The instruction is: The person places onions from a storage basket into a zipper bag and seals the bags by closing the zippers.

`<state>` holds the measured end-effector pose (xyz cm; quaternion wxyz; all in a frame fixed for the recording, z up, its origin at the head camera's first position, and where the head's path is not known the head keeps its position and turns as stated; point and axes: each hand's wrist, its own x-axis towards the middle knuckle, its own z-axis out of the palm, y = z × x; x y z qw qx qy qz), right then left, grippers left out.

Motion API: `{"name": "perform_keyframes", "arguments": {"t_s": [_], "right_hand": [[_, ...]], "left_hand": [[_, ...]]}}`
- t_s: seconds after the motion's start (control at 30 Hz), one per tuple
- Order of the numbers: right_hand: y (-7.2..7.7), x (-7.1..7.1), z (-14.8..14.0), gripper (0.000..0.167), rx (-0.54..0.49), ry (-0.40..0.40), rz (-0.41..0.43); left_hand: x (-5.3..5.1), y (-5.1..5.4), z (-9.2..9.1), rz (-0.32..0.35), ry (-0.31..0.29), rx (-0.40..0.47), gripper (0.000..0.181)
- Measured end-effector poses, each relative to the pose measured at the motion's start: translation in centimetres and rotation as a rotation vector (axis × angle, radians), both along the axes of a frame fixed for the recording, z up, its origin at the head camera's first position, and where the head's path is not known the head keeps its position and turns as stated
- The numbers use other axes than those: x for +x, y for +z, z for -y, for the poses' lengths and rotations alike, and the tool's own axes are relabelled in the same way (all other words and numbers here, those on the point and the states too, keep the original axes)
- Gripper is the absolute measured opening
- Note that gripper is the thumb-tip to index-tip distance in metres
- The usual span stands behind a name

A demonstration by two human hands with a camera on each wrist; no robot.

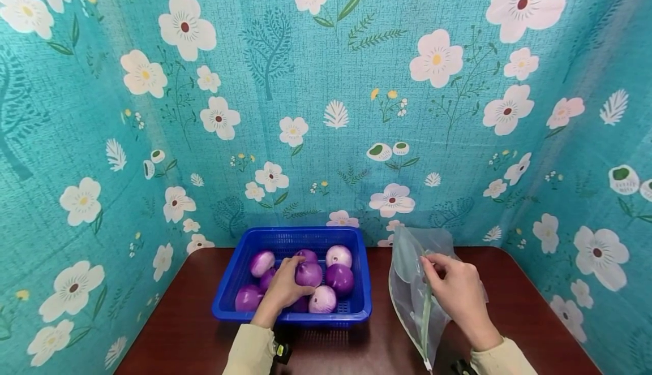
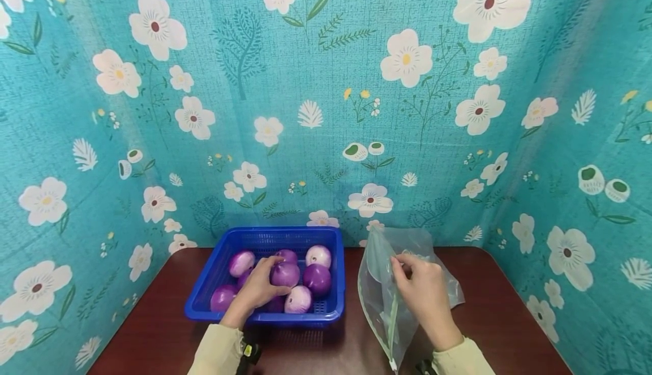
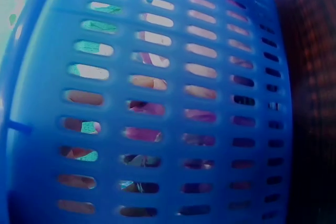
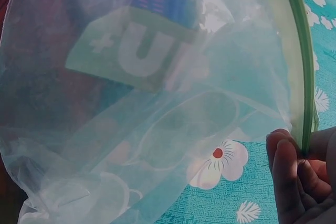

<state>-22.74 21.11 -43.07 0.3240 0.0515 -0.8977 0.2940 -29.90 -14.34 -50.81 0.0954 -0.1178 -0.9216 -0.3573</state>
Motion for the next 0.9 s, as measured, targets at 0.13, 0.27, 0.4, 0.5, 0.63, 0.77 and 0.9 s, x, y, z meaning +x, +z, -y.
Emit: {"name": "perform_keyframes", "arguments": {"t_s": [0.13,0.27,0.4,0.5,0.63,0.77,0.9], "right_hand": [[-0.08,0.01,-0.01,0.006,-0.005,0.001,0.001],[-0.12,0.01,-0.03,0.005,-0.005,0.006,-0.011],[-0.10,-0.02,-0.01,0.006,-0.005,0.008,-0.007],[-0.11,-0.03,0.00,0.006,-0.007,0.011,-0.007],[-0.15,-0.05,-0.05,0.005,-0.006,0.012,-0.016],[-0.17,-0.10,-0.08,0.004,-0.005,0.012,-0.016],[-0.15,-0.12,-0.07,0.004,-0.009,0.014,-0.003]], "left_hand": [[-0.11,-0.04,-0.10,0.021,-0.002,-0.016,0.076],[-0.13,-0.07,-0.12,0.027,-0.008,-0.024,0.073],[-0.11,-0.17,-0.09,0.027,-0.001,-0.027,0.072],[-0.16,-0.21,-0.10,0.018,0.002,-0.031,0.072],[-0.13,-0.18,-0.16,0.016,0.006,-0.028,0.072],[0.08,-0.01,-0.19,0.003,0.010,-0.027,0.071],[0.23,0.17,-0.19,-0.051,0.017,-0.039,0.069]]}}
